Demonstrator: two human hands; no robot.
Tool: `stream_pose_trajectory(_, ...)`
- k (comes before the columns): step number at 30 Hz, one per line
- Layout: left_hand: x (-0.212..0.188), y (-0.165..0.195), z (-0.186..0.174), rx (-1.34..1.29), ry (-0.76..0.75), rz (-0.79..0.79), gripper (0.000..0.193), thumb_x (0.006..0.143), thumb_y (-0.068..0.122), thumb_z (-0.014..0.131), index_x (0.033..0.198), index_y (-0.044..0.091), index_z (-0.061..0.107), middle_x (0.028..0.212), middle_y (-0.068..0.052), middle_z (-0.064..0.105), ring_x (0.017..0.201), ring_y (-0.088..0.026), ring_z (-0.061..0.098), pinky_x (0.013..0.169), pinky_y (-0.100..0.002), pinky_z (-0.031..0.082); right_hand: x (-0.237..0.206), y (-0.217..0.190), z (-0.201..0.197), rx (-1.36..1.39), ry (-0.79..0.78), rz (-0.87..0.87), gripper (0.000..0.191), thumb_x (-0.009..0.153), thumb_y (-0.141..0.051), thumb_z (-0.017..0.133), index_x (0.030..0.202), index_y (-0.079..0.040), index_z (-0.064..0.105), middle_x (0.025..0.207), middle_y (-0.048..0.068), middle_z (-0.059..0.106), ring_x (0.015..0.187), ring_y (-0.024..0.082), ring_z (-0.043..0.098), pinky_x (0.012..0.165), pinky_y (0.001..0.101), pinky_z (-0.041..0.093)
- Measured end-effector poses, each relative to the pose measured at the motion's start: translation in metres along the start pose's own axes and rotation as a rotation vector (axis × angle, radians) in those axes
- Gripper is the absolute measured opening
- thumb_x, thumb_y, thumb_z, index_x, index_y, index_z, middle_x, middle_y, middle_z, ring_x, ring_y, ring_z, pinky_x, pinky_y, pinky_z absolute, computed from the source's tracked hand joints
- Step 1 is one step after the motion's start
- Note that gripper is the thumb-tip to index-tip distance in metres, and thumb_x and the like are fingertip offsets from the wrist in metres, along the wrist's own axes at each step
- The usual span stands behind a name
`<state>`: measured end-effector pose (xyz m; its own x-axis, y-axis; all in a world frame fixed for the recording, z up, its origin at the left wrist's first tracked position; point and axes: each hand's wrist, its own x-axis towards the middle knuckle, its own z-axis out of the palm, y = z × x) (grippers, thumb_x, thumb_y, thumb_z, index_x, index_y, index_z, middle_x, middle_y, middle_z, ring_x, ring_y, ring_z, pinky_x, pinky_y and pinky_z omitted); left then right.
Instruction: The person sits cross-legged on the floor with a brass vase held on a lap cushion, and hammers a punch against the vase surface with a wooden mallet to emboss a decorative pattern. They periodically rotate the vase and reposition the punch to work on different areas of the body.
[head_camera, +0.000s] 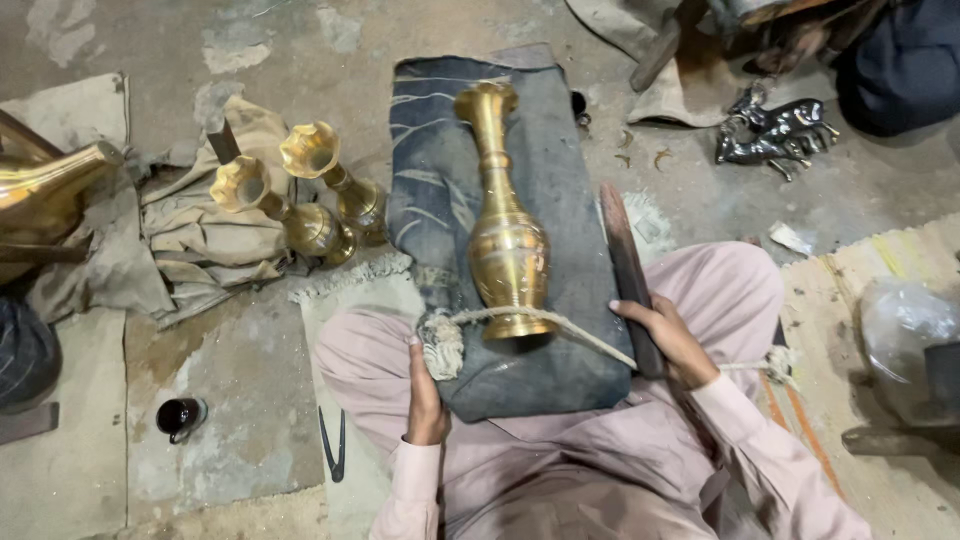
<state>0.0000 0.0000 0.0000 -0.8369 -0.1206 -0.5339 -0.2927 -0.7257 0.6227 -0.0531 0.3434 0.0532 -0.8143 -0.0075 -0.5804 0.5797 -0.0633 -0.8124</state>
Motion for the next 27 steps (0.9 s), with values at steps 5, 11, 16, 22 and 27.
stream_pose_trajectory(5, 0.006, -0.007, -0.007, 0.091, 0.033, 0.026, 0.061, 0.107, 0.045, 0.036, 0.150, 0.004, 0.048, 0.146, -0.008, 0.059, 0.129, -0.022, 0.057, 0.110, -0.036, 0.043, 0.003, 0.004, -0.006, -0.066, 0.025, -0.034, 0.050, 0.090, -0.027, 0.072, 0.125, 0.007, 0.063, 0.095, 0.006, 0.070, 0.079, 0.013, 0.065, 0.068, 0.0276, 0.053)
stream_pose_trajectory(11, 0.015, -0.001, -0.035, 0.516, -0.031, 0.317, 0.060, 0.111, 0.045, 0.037, 0.148, -0.001, 0.048, 0.148, -0.012, 0.058, 0.135, -0.019, 0.054, 0.114, -0.035, 0.038, 0.019, -0.013, -0.034, -0.323, -0.059, -0.089, 0.046, 0.092, -0.028, 0.073, 0.122, 0.006, 0.069, 0.091, 0.011, 0.070, 0.075, 0.015, 0.064, 0.066, 0.0310, 0.052)
stream_pose_trajectory(16, 0.014, 0.034, -0.056, 0.758, 0.278, 0.257, 0.042, 0.110, 0.036, 0.049, 0.128, -0.002, 0.052, 0.105, -0.021, 0.067, 0.090, -0.028, 0.066, 0.080, -0.042, 0.054, 0.017, -0.025, -0.041, -0.248, -0.063, -0.203, 0.037, 0.090, -0.021, 0.070, 0.120, 0.001, 0.067, 0.099, 0.006, 0.076, 0.084, 0.012, 0.072, 0.072, 0.0268, 0.058)
stream_pose_trajectory(22, -0.009, 0.125, -0.003, 1.153, -0.004, 0.834, 0.028, 0.107, 0.016, 0.056, 0.128, -0.002, 0.057, 0.109, -0.015, 0.069, 0.097, -0.024, 0.070, 0.086, -0.035, 0.055, 0.007, -0.031, -0.060, -0.255, 0.140, -0.127, 0.031, 0.096, -0.015, 0.072, 0.120, 0.002, 0.064, 0.088, 0.014, 0.071, 0.071, 0.020, 0.064, 0.060, 0.0331, 0.052)
stream_pose_trajectory(27, -0.012, 0.156, 0.085, 0.973, -0.447, 0.754, 0.035, 0.094, 0.013, 0.074, 0.123, -0.004, 0.067, 0.112, -0.013, 0.075, 0.099, -0.022, 0.075, 0.088, -0.034, 0.061, -0.017, -0.040, -0.066, -0.055, 0.060, -0.177, 0.032, 0.093, -0.011, 0.077, 0.121, 0.001, 0.066, 0.085, 0.008, 0.066, 0.075, 0.016, 0.062, 0.063, 0.0301, 0.050)
